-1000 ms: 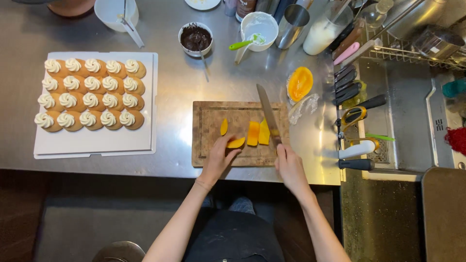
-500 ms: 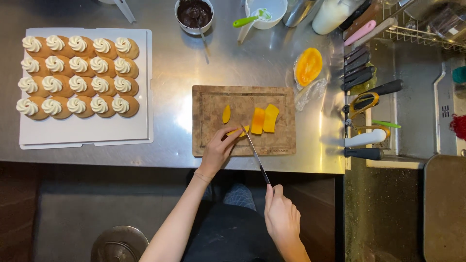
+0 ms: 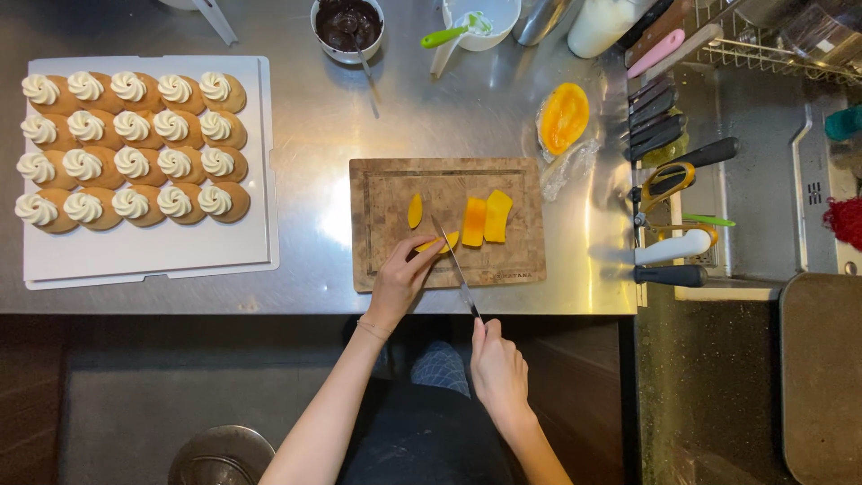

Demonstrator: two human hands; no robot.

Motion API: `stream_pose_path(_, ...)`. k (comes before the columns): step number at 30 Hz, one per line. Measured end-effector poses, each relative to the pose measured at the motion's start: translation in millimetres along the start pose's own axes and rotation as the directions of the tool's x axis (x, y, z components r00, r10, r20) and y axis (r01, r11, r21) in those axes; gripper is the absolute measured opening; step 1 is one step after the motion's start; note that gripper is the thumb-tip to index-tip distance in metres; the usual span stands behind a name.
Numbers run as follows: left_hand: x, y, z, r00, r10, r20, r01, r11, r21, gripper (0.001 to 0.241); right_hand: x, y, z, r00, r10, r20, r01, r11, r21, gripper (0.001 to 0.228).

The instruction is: The recorder peels and slices a mango on a wooden cutting board in a kitchen setting.

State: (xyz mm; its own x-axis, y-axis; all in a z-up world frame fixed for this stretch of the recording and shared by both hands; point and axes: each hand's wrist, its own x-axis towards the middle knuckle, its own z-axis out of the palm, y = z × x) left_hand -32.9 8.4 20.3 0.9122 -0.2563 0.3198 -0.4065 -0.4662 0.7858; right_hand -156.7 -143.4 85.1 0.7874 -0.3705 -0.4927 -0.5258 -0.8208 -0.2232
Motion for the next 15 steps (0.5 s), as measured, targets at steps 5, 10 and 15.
stream_pose_path(5,-0.9,-1.1,0.4,1.000,0.015,-0.009,-0.015,1.000,0.006,0.039,-5.5,10.9,10.7,0.999,0.031,0.005,-0.031,0.999,-0.011,0.042)
stream_pose_path(10,-3.9,1.0,-2.0,0.996,-0.019,-0.091,0.013,0.998,-0.063,0.029,-46.3,19.5,-5.8,0.992,0.120,0.035,-0.118,0.992,-0.047,0.039)
stream_pose_path(15,-9.3,3.0,-5.2,0.987,-0.062,-0.147,0.047,0.993,-0.104,0.024,-59.1,1.0,-20.6,0.989,0.146,0.004,-0.146,0.987,-0.073,0.037)
